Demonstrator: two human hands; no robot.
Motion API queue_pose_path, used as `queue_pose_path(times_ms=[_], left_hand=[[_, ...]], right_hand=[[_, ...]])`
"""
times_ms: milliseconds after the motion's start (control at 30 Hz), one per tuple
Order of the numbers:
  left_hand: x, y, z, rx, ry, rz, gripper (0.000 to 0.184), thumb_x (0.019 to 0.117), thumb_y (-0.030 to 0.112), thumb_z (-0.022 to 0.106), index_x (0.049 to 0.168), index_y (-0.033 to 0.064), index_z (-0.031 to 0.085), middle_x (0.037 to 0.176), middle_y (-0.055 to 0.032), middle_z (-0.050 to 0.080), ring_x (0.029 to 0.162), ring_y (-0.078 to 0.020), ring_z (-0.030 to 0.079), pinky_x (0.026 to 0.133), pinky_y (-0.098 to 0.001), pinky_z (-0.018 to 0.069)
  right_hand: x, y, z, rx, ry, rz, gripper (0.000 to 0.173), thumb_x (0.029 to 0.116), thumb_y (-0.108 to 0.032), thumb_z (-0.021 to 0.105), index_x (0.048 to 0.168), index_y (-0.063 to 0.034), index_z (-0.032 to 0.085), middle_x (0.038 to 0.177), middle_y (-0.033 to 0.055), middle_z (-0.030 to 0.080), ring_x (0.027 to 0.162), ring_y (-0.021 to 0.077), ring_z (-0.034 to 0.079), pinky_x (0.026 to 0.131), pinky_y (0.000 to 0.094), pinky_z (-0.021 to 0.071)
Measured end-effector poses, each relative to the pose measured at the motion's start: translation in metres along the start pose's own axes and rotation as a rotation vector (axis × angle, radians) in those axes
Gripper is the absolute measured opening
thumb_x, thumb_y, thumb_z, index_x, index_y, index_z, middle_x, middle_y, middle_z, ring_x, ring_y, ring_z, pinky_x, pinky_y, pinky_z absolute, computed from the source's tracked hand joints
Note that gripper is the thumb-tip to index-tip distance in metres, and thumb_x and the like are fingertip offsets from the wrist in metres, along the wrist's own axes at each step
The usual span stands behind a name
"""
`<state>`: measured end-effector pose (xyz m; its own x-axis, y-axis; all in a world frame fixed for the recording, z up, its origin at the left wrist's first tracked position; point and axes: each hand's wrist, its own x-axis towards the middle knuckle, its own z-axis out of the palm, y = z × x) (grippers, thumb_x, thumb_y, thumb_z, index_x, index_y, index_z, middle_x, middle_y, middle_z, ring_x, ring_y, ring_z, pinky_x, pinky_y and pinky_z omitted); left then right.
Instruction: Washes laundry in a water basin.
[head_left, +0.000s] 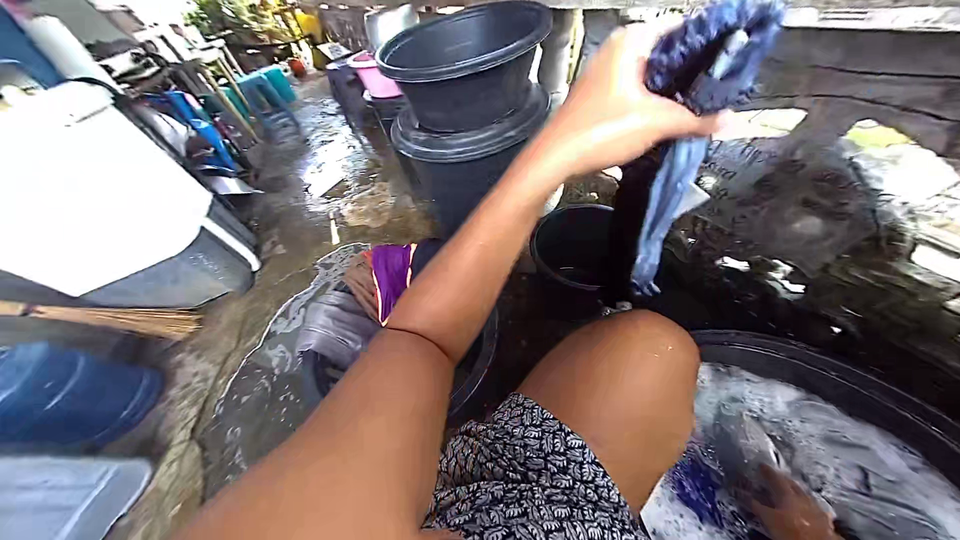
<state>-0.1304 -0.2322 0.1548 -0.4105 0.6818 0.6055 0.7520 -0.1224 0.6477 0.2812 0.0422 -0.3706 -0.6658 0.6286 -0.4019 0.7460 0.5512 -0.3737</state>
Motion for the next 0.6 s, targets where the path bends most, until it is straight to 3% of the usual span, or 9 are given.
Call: queue_pose_path(times_ms=[100,233,333,467,533,600], left_hand=[[-0.024,0.018,-0.057,0.047,0.068,-0.031,0.056,0.0723,0.013,0.093,0.118,-0.0039,0.065,0.110,-0.0108,0.073,0.107,-0.0141,0.071,0.099,-0.0331,0.0600],[-0.054,0.020,-0.115,0.271,0.106,-0.031,0.062,0.0712,0.022,0.094,0.121,0.0014,0.065,0.116,-0.0047,0.073,0.114,-0.0102,0.068,0.104,-0.0318,0.0572],[-0.076,0.004,-0.135,0.393,0.065,-0.070,0.057,0.0681,0.020,0.095,0.116,0.0039,0.068,0.109,-0.0008,0.074,0.105,-0.0047,0.070,0.098,-0.0276,0.0586],[-0.090,-0.065,-0.116,0.444,0.004,-0.304,0.048,0.0632,0.019,0.095,0.104,0.0090,0.074,0.099,-0.0014,0.076,0.095,-0.0097,0.072,0.090,-0.0386,0.0614],[-0.096,-0.121,-0.084,0.498,-0.069,-0.490,0.058,0.0606,0.022,0.097,0.111,0.0084,0.073,0.104,-0.0081,0.076,0.101,-0.0207,0.072,0.093,-0.0511,0.0594],[-0.116,-0.181,-0.044,0.585,-0.243,-0.739,0.078,0.0608,0.027,0.098,0.128,0.0082,0.063,0.118,-0.0177,0.070,0.112,-0.0352,0.067,0.096,-0.0645,0.0542]], right_hand=[[0.000,-0.015,-0.005,0.037,0.020,0.125,0.089,0.0907,-0.034,0.074,0.161,-0.0034,0.029,0.155,0.0343,0.040,0.143,0.0534,0.040,0.111,0.0756,0.0328],[0.000,-0.027,-0.002,-0.007,-0.023,0.250,0.083,0.0885,-0.036,0.073,0.154,0.0018,0.038,0.148,0.0313,0.050,0.138,0.0483,0.048,0.108,0.0747,0.0360],[-0.006,-0.030,0.004,-0.068,-0.071,0.298,0.076,0.0891,-0.039,0.071,0.149,0.0011,0.046,0.144,0.0293,0.055,0.137,0.0458,0.050,0.109,0.0740,0.0343],[-0.010,-0.022,0.008,-0.060,-0.062,0.316,0.065,0.0898,-0.038,0.070,0.143,-0.0028,0.055,0.143,0.0277,0.057,0.137,0.0456,0.051,0.108,0.0752,0.0350],[-0.012,-0.015,0.003,0.019,-0.054,0.309,0.058,0.0897,-0.034,0.073,0.137,-0.0022,0.061,0.139,0.0293,0.059,0.134,0.0473,0.052,0.108,0.0731,0.0372],[-0.011,-0.006,-0.005,0.134,-0.010,0.285,0.046,0.0904,-0.029,0.075,0.124,0.0012,0.069,0.127,0.0325,0.064,0.124,0.0499,0.059,0.104,0.0724,0.0419]])
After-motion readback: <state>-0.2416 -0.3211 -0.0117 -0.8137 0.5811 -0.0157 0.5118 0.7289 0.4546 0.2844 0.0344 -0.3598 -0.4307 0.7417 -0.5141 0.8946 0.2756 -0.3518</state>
